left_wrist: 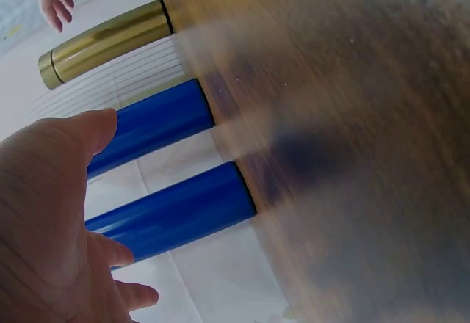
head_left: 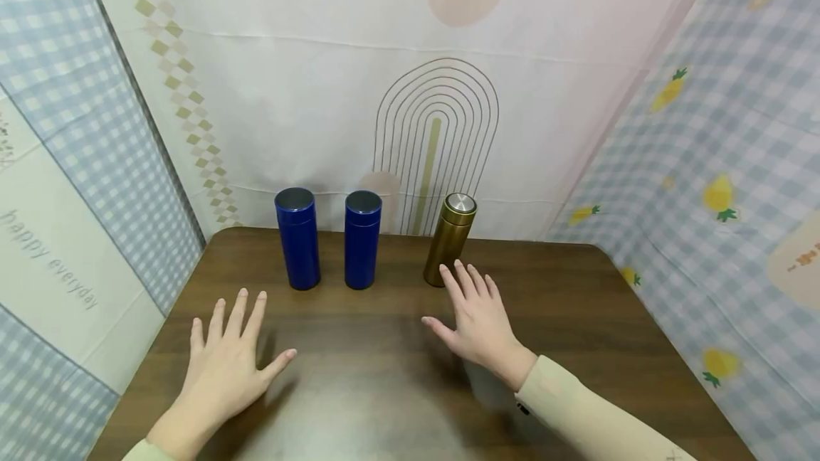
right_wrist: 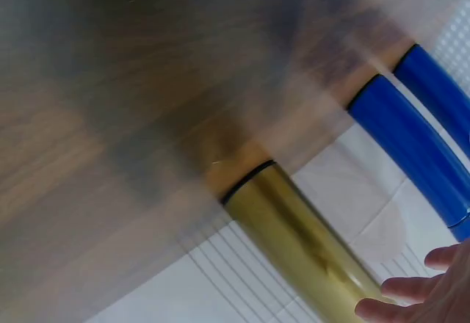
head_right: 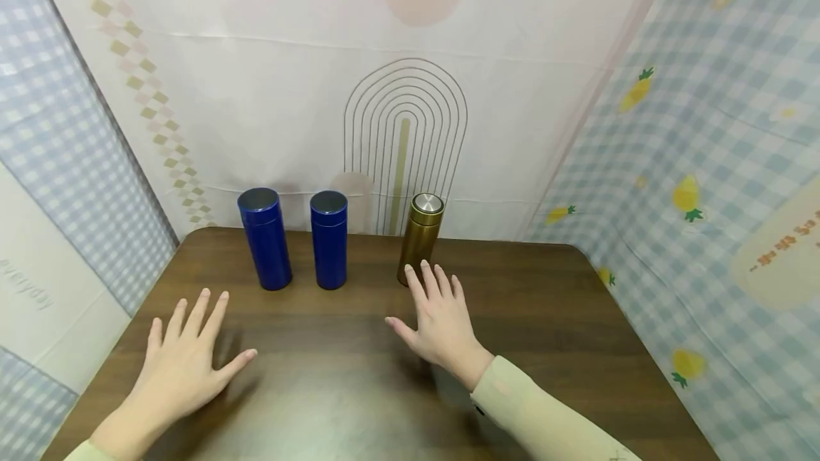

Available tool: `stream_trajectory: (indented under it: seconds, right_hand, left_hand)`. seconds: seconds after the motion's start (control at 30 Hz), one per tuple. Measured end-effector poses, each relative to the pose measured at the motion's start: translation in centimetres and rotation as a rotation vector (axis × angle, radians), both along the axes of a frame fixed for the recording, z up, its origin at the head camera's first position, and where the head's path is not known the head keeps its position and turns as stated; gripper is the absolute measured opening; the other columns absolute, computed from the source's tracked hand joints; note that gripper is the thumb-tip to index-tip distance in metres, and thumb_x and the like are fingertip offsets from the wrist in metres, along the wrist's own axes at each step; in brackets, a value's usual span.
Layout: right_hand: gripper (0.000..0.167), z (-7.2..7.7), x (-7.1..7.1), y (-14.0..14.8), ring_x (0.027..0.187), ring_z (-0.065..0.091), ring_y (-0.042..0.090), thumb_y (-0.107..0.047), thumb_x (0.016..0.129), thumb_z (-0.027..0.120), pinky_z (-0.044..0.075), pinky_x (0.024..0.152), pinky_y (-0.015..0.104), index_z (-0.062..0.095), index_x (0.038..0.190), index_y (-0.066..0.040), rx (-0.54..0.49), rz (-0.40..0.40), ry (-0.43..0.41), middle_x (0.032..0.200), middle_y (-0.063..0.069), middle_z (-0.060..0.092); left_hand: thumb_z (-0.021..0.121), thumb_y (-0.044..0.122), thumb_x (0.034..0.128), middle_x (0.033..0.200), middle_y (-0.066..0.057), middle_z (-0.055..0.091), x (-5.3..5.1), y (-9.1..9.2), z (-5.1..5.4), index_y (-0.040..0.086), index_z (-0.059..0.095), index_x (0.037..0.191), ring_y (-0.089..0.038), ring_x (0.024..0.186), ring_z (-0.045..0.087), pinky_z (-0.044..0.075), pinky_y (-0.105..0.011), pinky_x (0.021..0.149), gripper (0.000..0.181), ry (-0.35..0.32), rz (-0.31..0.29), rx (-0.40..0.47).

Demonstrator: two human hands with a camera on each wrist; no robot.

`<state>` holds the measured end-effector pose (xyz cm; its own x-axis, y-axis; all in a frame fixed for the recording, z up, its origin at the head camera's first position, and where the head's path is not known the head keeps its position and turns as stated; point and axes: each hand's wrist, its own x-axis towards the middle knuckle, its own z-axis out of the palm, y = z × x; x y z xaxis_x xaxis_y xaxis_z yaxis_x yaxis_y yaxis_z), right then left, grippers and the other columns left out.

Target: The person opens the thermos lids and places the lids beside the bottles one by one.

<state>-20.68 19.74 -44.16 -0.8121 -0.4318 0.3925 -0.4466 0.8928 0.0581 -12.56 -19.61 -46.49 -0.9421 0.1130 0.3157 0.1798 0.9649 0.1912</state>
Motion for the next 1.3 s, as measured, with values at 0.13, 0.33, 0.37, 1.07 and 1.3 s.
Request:
stream_trajectory:
  seconds: [0.13,0.33,0.37,1.07,1.3]
  right_hand:
    - [0.090,0.5,-0.2,-0.9,0.136,0.032,0.037,-0.073,0.085,0.044,0.028,0.106,0.057,0.026,0.153,-0.017,-0.030,0.013,0.003,0.151,0.016,0.033]
    - [0.089,1.9,-1.0,-3.3,0.134,0.036,0.037,-0.072,0.086,0.045,0.034,0.103,0.054,0.025,0.153,-0.016,-0.155,0.045,-0.002,0.151,0.016,0.034]
    - [0.089,2.1,-1.1,-3.7,0.133,0.037,0.036,-0.071,0.086,0.045,0.035,0.103,0.054,0.025,0.153,-0.016,-0.183,0.049,-0.005,0.151,0.016,0.034]
    - [0.065,8.0,-3.7,-11.2,0.116,0.051,0.012,-0.050,0.090,0.061,0.047,0.094,0.036,0.043,0.140,-0.014,-0.850,0.242,-0.224,0.131,0.002,0.054]
    - [0.065,8.8,-4.5,-13.7,0.116,0.053,0.019,-0.046,0.092,0.061,0.047,0.093,0.032,0.041,0.141,-0.009,-0.888,0.291,-0.245,0.130,0.007,0.054]
  left_hand:
    - [0.051,0.073,0.0832,0.157,-0.022,0.015,-0.3,0.1,0.2,0.016,0.007,0.157,-0.053,0.137,0.013,-0.002,-0.073,0.103,0.102,-0.001,-0.002,0.006]
    - [0.051,0.073,0.0829,0.157,-0.022,0.015,-0.7,0.1,0.5,0.016,0.007,0.157,-0.053,0.137,0.013,0.000,-0.073,0.103,0.103,-0.008,0.001,0.021]
    - [0.050,0.074,0.0828,0.157,-0.022,0.015,-0.7,0.1,0.5,0.016,0.007,0.157,-0.054,0.137,0.013,0.001,-0.073,0.103,0.103,-0.010,0.000,0.023]
    - [0.059,0.069,0.0810,0.155,-0.022,0.022,-4.5,0.6,2.1,0.014,0.003,0.156,-0.050,0.133,0.030,0.026,-0.067,0.100,0.109,-0.024,-0.047,0.306]
    - [0.062,0.069,0.0785,0.154,-0.021,0.024,-6.4,0.5,2.8,0.016,0.004,0.157,-0.049,0.133,0.030,0.030,-0.068,0.097,0.110,-0.051,-0.025,0.421]
